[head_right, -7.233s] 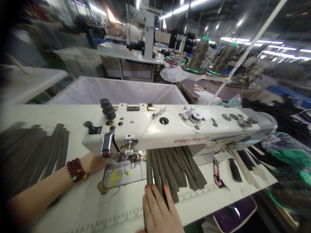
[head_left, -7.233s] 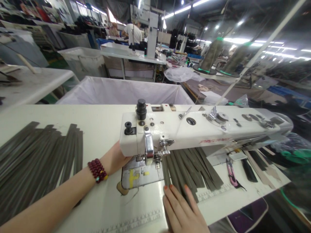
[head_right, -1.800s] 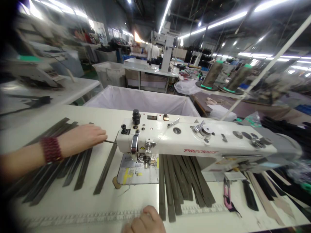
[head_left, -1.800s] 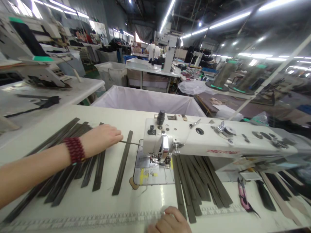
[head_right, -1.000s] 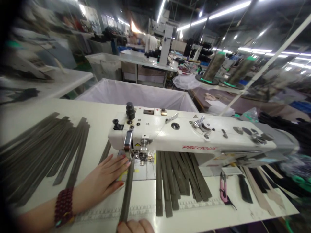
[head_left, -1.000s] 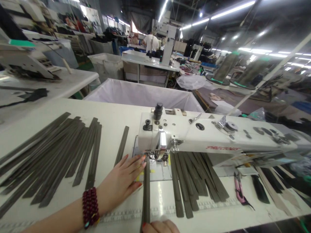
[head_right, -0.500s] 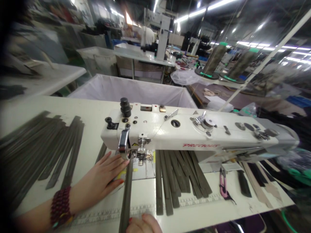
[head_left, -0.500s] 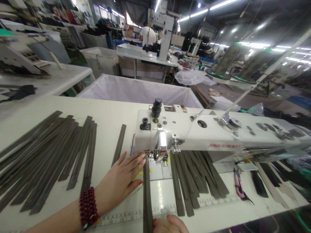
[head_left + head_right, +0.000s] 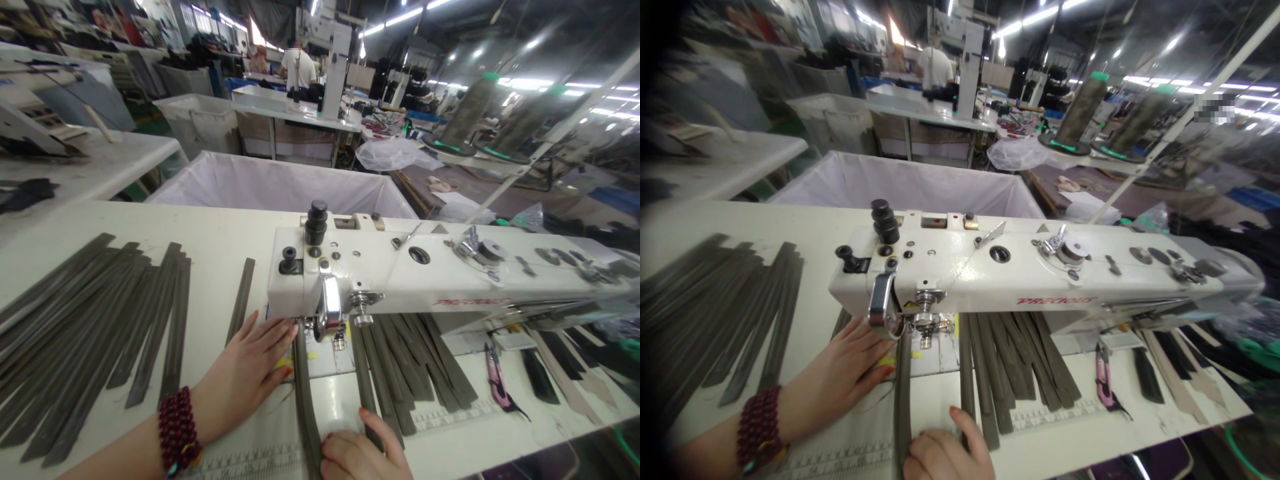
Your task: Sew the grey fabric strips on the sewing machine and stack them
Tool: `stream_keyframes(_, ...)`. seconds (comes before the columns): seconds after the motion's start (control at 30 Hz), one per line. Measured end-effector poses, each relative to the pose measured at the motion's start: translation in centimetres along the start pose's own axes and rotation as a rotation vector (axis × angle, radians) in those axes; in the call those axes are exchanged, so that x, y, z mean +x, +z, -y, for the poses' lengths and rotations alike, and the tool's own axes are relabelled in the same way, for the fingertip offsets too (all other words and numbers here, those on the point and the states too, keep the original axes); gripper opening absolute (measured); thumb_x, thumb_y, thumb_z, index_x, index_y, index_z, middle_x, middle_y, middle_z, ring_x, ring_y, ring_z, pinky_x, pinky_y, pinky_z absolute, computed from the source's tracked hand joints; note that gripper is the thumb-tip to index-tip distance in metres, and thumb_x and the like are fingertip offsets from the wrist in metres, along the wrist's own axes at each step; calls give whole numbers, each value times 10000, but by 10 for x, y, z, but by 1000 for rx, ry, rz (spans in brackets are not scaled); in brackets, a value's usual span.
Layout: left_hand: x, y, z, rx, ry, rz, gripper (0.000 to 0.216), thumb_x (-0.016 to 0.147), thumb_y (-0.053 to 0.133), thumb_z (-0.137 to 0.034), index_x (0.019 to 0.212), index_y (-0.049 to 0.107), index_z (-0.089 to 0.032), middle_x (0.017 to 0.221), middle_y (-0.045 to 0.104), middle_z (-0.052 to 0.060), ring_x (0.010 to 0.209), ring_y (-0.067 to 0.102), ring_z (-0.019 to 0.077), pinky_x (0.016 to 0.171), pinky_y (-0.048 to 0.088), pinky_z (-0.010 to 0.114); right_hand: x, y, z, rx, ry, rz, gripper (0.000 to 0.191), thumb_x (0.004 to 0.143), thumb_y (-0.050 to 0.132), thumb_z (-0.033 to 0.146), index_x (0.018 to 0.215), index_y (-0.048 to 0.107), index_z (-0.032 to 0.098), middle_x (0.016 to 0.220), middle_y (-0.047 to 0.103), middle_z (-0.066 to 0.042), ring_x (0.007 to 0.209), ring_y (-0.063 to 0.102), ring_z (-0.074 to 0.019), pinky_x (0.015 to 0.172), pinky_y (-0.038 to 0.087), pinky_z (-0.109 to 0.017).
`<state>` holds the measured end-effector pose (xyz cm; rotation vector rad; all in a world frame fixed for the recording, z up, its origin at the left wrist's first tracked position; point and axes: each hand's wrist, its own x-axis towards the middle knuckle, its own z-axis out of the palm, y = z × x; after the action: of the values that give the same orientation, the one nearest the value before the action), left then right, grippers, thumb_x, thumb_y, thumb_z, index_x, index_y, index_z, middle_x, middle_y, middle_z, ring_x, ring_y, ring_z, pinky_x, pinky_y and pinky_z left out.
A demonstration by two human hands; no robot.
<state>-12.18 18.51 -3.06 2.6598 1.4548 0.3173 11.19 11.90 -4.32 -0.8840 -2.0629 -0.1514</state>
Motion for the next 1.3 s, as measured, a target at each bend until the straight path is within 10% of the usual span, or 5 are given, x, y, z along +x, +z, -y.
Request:
stream_keyframes(0.1,2,-3,1,-33,-14,17,374,941,547,-318,1286,609,-188,1341,634,85,1241,544,274,1123,325,501,10,6,-4,30,32,-81,326,974,447,177,679,581,216,627,686,76,568,662,-45,1148,309,-282)
stream_keyframes(0.83,12,-3,11,-143,-5,48,373,948,530,-312,1310,554,-225,1336,611,77,1255,517,300,1103,384,516,57,9,-37,11,-112,451,162,916,492,88,833,600,176,729,602,11,697,515,-136,1089,301,-419)
stream_keyframes(1.3,14,-4,14,-141,9,46,391,943,519,-303,1324,547,-218,1327,618,80,1257,516,319,1093,385,562,83,41,-52,-227,-303,517,143,794,523,38,801,570,173,604,570,0,600,546,-193,685,441,-395)
